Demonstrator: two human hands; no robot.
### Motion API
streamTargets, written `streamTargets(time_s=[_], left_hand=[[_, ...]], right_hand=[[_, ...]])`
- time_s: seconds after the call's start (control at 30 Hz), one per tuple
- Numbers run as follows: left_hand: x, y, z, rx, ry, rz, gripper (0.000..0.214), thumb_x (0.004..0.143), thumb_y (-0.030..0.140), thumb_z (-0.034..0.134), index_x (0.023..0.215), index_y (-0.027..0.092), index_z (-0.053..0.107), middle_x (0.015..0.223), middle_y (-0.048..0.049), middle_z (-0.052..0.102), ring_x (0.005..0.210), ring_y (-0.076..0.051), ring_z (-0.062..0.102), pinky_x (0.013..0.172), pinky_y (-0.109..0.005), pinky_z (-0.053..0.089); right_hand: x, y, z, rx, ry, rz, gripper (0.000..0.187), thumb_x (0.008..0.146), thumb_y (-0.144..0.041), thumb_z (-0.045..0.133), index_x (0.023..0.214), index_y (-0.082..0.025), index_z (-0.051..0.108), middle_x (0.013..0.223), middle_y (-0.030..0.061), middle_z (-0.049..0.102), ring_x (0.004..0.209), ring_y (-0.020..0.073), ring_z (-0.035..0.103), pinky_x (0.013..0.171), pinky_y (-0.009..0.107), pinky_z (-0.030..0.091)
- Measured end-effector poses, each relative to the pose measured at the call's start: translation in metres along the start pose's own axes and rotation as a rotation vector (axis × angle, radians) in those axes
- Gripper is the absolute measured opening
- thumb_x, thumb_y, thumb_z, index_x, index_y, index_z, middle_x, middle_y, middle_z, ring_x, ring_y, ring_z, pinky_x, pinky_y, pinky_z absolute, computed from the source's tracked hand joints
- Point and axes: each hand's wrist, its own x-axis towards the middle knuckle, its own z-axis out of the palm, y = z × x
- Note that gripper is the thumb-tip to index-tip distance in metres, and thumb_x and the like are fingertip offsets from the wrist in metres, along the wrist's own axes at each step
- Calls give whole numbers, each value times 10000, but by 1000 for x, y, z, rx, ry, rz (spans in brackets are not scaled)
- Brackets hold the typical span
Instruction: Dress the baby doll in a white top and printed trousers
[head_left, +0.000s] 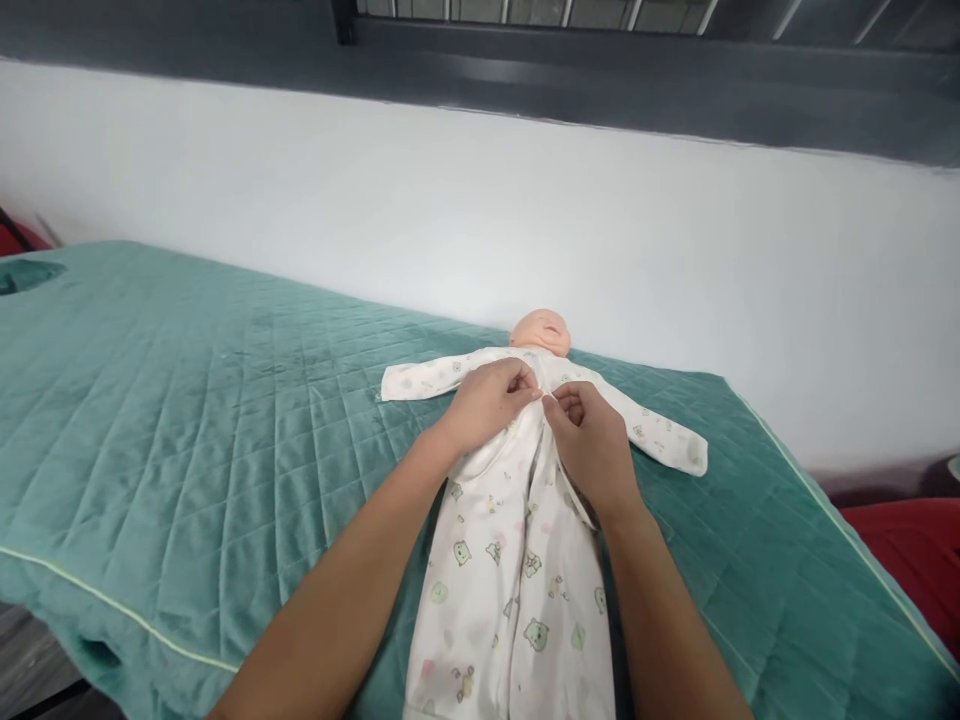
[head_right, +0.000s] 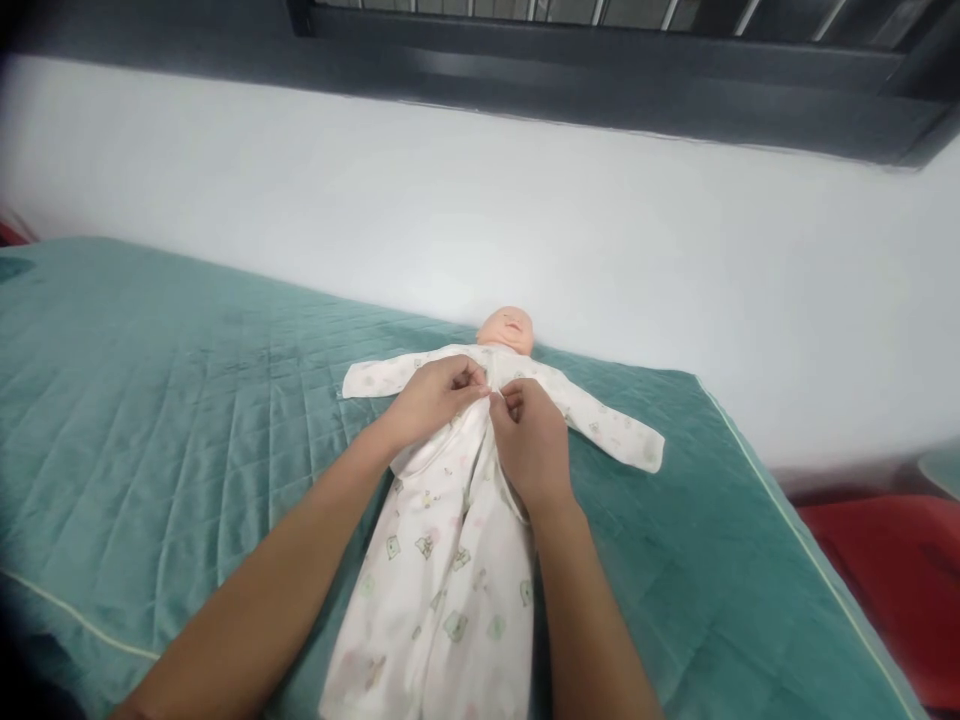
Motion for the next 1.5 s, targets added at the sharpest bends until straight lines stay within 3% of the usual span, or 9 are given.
streamTargets(time_s=[0.2,0.47,0.77,1.2,1.5], left_hand=[[-3,2,2,-150,64,-6,67,874,245,578,835,196,602,814,12,654,759,-140,572,699,-264,406],[-7,13,7,-355,33,-28,89,871,262,598,858,179,627,813,6,626,763,-128,559,713,-249,414],[-6,5,7,-416,16,-87,118,859,271,596,882,170,653,777,12,599,702,-114,523,645,-236,393],[-7,6,9,-300,37,-52,89,867,226,569,869,180,645,822,-2,652,776,-133,587,737,-261,442],[-8,-1,14,-325,35,20,148,870,200,568,1010,215,613,844,10,640,792,-125,596,749,-248,451]], right_hand=[[2,-3,-6,104,4,77,151,842,-379,637,830,-229,649,776,14,679,708,180,596,711,324,444],[0,-5,-9,473,-24,196,228,795,-418,702,894,-213,699,842,33,723,783,199,655,684,298,488],[-3,2,-5,452,-38,189,271,797,-425,720,981,-227,742,892,37,743,893,222,683,812,343,519],[-2,4,-12,411,-141,168,325,789,-421,738,1038,-215,709,846,11,670,732,153,591,694,296,463],[-6,-2,-5,336,-148,133,338,780,-371,739,1054,-233,597,791,-30,604,672,131,509,646,277,426]])
